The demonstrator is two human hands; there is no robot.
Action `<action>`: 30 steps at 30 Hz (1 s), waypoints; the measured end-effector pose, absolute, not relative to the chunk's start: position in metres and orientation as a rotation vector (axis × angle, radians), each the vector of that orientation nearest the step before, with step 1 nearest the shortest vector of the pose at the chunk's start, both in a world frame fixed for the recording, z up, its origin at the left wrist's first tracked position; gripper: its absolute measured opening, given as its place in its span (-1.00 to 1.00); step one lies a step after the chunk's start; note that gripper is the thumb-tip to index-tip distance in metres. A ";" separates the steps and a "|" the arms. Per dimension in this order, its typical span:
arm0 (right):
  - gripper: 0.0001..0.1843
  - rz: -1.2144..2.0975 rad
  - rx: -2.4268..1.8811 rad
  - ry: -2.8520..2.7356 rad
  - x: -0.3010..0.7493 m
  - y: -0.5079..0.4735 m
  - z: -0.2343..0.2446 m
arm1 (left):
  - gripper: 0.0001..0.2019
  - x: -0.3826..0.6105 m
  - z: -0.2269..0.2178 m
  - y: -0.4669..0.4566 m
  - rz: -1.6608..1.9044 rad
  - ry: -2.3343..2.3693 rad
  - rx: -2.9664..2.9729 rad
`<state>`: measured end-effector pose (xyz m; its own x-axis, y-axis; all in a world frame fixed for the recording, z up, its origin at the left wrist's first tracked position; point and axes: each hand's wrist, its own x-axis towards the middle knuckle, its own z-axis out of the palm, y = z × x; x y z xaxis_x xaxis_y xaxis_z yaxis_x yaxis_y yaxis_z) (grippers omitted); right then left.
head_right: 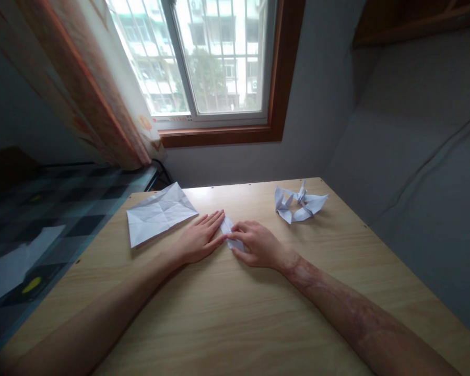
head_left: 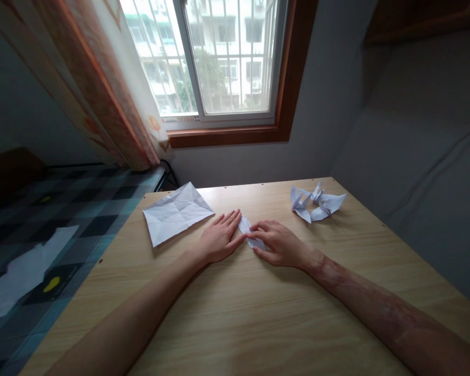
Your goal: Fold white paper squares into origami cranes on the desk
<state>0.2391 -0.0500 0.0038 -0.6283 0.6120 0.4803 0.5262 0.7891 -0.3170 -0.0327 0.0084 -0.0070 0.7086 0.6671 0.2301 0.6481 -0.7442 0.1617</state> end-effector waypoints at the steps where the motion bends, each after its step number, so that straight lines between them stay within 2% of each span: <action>1: -0.51 0.202 -0.837 -2.391 0.239 -0.050 0.003 | -0.25 -0.033 -0.008 0.009 0.422 1.101 2.839; 6: -0.51 0.255 -0.826 -2.370 0.239 -0.050 0.003 | -0.25 -0.033 -0.010 0.009 0.451 1.127 2.823; 11: -0.62 0.318 -0.835 -2.335 0.236 -0.047 0.000 | -0.21 -0.035 -0.009 0.010 0.456 1.112 2.814; 17: -0.64 0.385 -0.829 -2.273 0.235 -0.041 -0.006 | -0.17 -0.036 -0.001 0.009 0.381 1.105 2.790; 22: -0.67 0.409 -0.822 -2.251 0.234 -0.046 -0.001 | -0.28 -0.034 0.001 0.008 0.390 1.004 2.790; 30: -0.55 0.446 -0.747 -2.232 0.237 -0.044 -0.004 | -0.38 -0.032 0.006 0.010 0.218 0.822 2.807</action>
